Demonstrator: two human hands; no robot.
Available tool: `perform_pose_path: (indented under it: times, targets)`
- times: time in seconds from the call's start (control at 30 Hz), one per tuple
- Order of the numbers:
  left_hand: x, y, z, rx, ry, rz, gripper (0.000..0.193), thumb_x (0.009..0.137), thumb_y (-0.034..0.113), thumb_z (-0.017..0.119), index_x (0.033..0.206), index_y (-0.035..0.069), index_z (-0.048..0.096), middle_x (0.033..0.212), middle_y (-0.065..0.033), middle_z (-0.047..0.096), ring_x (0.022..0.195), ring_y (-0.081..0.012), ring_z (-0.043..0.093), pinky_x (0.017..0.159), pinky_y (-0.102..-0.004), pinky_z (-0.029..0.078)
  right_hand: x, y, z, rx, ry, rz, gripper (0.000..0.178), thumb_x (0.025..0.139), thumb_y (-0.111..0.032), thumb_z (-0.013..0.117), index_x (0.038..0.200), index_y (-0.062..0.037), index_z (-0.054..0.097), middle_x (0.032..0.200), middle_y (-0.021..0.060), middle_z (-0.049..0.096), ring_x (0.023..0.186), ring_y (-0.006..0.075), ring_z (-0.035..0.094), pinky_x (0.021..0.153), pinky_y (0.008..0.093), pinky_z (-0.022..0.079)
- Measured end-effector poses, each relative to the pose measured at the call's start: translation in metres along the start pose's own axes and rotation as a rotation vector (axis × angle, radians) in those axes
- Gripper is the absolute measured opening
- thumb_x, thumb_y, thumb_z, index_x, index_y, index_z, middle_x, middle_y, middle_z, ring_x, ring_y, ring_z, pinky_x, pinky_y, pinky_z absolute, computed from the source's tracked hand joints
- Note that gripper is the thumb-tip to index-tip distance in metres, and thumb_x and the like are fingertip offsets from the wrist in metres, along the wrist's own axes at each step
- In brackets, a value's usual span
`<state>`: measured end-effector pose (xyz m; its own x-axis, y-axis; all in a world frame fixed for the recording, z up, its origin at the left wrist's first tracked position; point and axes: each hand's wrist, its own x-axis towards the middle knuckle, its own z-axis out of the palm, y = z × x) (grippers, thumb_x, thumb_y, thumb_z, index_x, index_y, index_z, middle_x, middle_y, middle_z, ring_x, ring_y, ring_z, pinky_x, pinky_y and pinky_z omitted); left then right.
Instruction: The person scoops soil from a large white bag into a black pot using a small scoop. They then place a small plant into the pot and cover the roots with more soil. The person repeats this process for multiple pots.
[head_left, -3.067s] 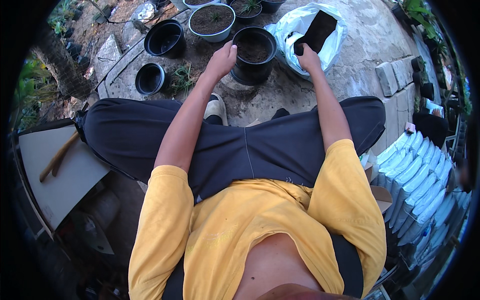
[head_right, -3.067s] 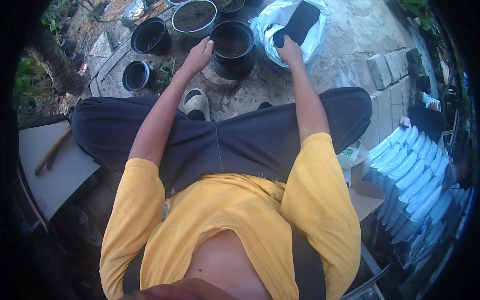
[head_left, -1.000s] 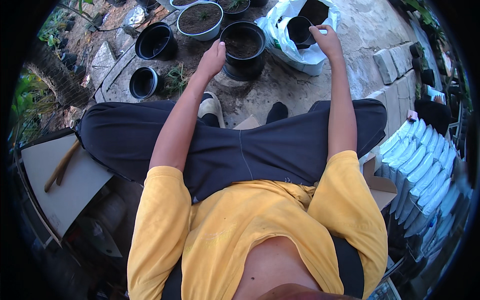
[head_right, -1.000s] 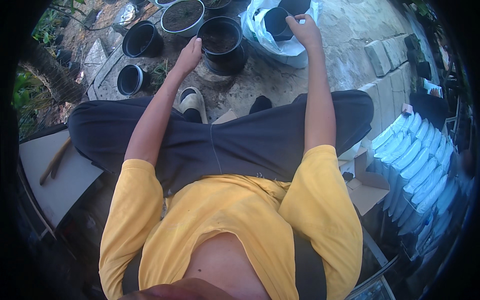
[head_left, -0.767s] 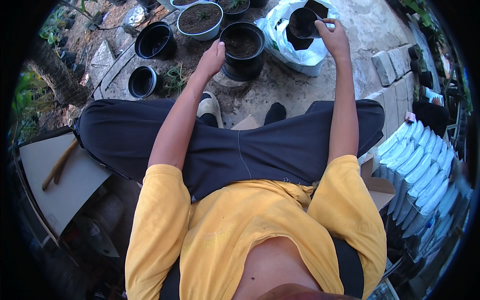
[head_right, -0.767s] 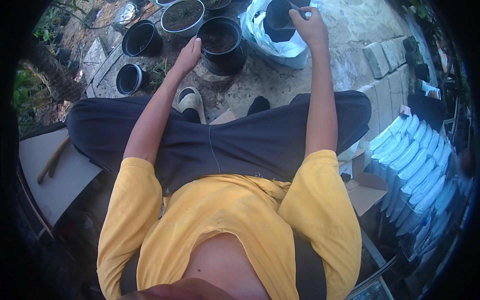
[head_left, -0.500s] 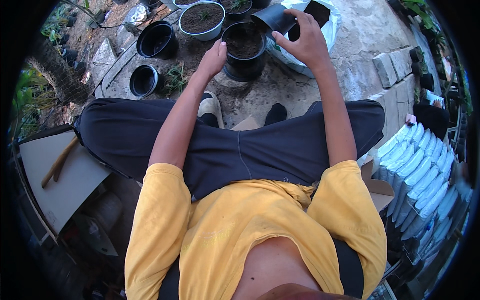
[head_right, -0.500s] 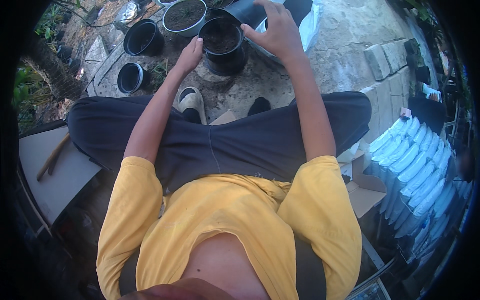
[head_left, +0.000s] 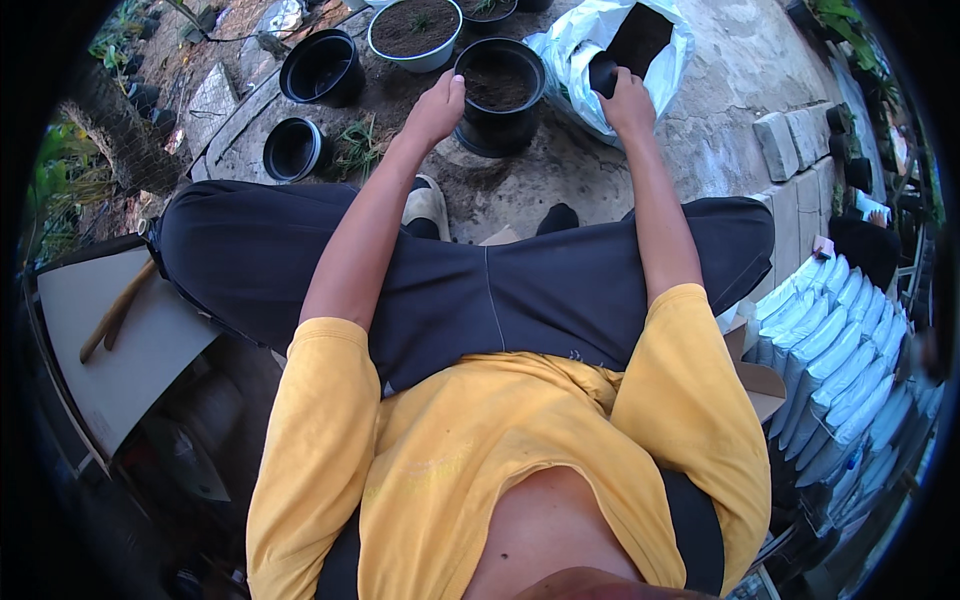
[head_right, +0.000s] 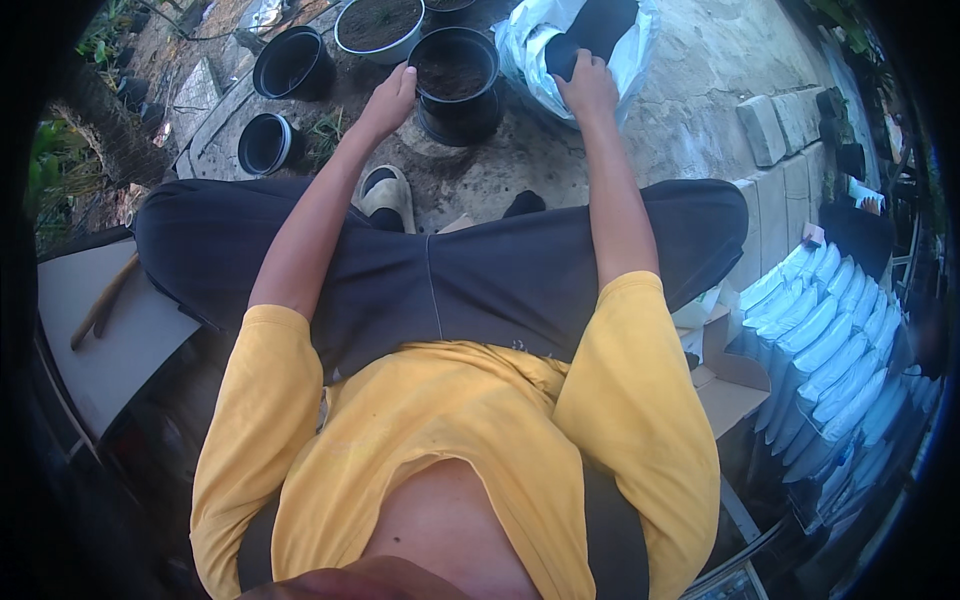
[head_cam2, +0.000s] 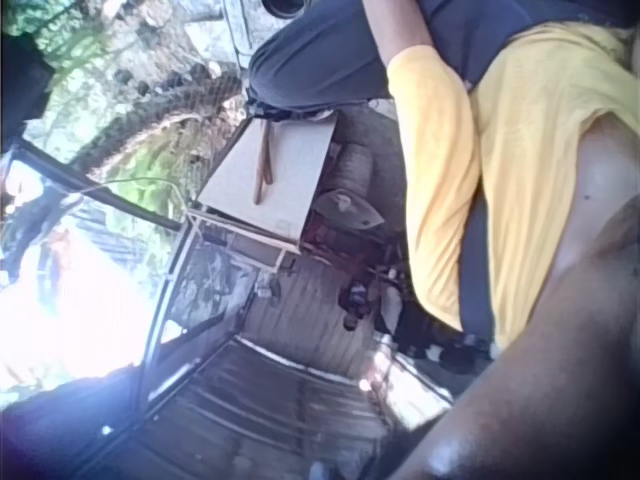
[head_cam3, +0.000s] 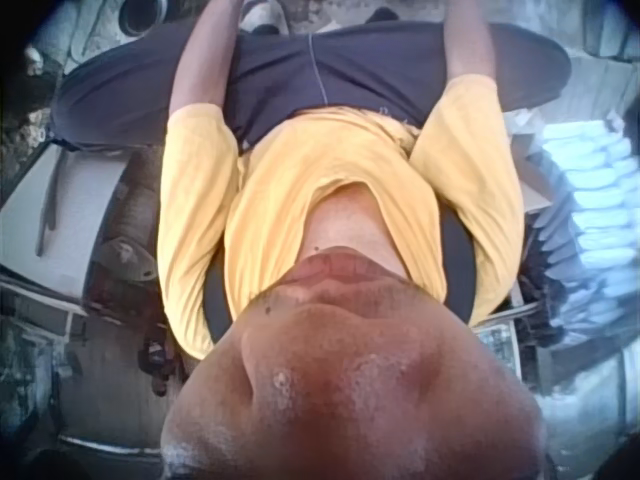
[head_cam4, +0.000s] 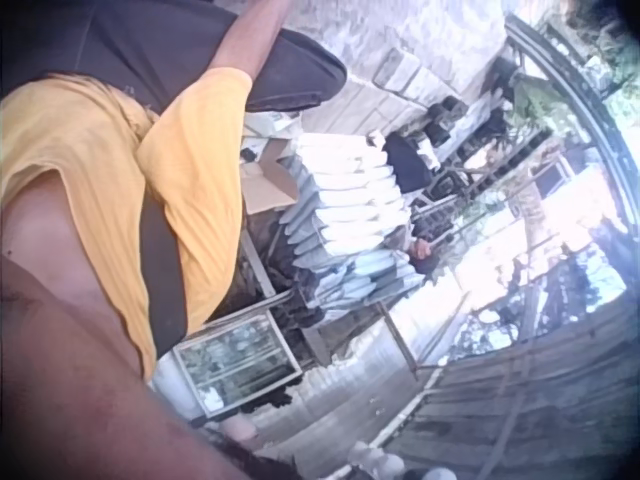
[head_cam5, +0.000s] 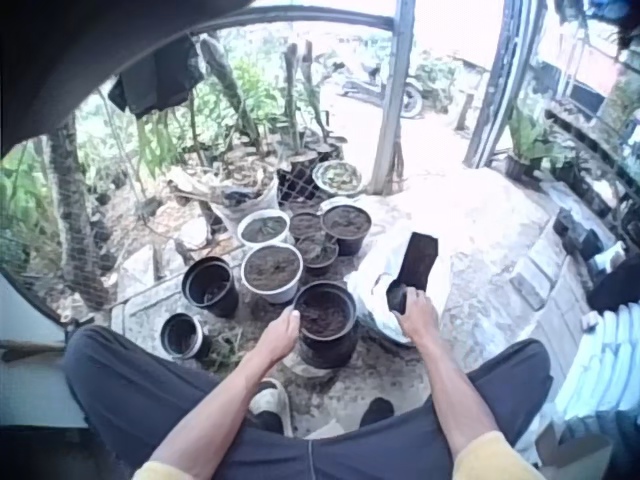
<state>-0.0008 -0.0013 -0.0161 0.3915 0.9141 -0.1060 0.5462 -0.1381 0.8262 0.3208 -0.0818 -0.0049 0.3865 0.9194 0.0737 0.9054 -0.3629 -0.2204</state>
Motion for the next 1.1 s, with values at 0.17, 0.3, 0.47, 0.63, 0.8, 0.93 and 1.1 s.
perform_pose_path:
  times: [0.17, 0.3, 0.47, 0.63, 0.8, 0.93, 1.1]
  targets:
    - [-0.003, 0.001, -0.003, 0.010, -0.020, 0.008, 0.048, 0.105, 0.039, 0.031, 0.132, 0.005, 0.051, 0.122, -0.0315, 0.061, 0.119, -0.0495, 0.054, 0.100, -0.0527, 0.042, 0.013, 0.000, 0.027, -0.011, -0.284, 0.002, 0.053, 0.087, -0.034, 0.071, 0.129, -0.0073, 0.052, 0.121, 0.0211, 0.066, 0.115, 0.0388, 0.062, 0.094, 0.0494, 0.051]
    - [-0.005, 0.003, -0.004, 0.007, -0.043, -0.037, 0.047, 0.105, 0.039, 0.029, 0.129, 0.005, 0.052, 0.120, -0.0316, 0.062, 0.119, -0.0494, 0.054, 0.100, -0.0532, 0.042, 0.023, 0.008, 0.029, 0.102, -0.303, 0.039, 0.053, 0.087, -0.036, 0.071, 0.130, -0.0078, 0.056, 0.121, 0.0219, 0.066, 0.115, 0.0386, 0.063, 0.096, 0.0472, 0.050]
    - [-0.003, -0.002, -0.003, 0.027, -0.017, 0.019, 0.048, 0.105, 0.040, 0.029, 0.130, 0.005, 0.052, 0.121, -0.0316, 0.061, 0.118, -0.0499, 0.054, 0.100, -0.0536, 0.042, 0.035, 0.024, 0.023, 0.483, -0.206, 0.104, 0.064, 0.081, -0.046, 0.075, 0.125, -0.0008, 0.063, 0.120, 0.0233, 0.068, 0.112, 0.0335, 0.067, 0.097, 0.0390, 0.051]
    - [-0.002, -0.005, -0.002, 0.000, -0.013, -0.006, 0.049, 0.105, 0.041, 0.030, 0.132, 0.006, 0.051, 0.122, -0.0314, 0.061, 0.119, -0.0505, 0.053, 0.100, -0.0532, 0.042, 0.036, 0.030, -0.029, 0.545, -0.086, 0.205, 0.078, 0.075, -0.058, 0.074, 0.125, 0.0002, 0.063, 0.116, 0.0212, 0.070, 0.110, 0.0314, 0.068, 0.095, 0.0380, 0.051]
    - [0.000, -0.004, 0.002, -0.006, -0.021, -0.035, 0.050, 0.105, 0.041, 0.029, 0.135, 0.006, 0.050, 0.126, -0.0289, 0.060, 0.122, -0.0467, 0.053, 0.102, -0.0496, 0.041, 0.025, 0.025, -0.102, 0.431, 0.076, 0.234, 0.080, 0.076, -0.061, 0.072, 0.128, -0.0016, 0.061, 0.111, 0.0210, 0.072, 0.109, 0.0301, 0.069, 0.095, 0.0382, 0.051]
    - [0.002, 0.001, 0.004, -0.020, -0.056, -0.055, 0.051, 0.107, 0.039, 0.030, 0.137, 0.004, 0.050, 0.131, -0.0250, 0.059, 0.127, -0.0395, 0.054, 0.105, -0.0429, 0.040, 0.010, -0.003, -0.136, 0.530, 0.117, 0.094, 0.077, 0.080, -0.055, 0.074, 0.130, 0.0001, 0.058, 0.114, 0.0205, 0.070, 0.104, 0.0284, 0.069, 0.090, 0.0385, 0.053]
    - [-0.001, -0.005, 0.002, -0.002, 0.003, 0.016, 0.048, 0.105, 0.041, 0.029, 0.127, 0.005, 0.051, 0.123, -0.0313, 0.060, 0.119, -0.0499, 0.053, 0.100, -0.0529, 0.042, -0.031, -0.087, -0.130, 0.398, 0.209, -0.345, 0.070, 0.080, -0.050, 0.078, 0.131, -0.0068, 0.057, 0.118, 0.0169, 0.064, 0.109, 0.0306, 0.064, 0.092, 0.0418, 0.052]
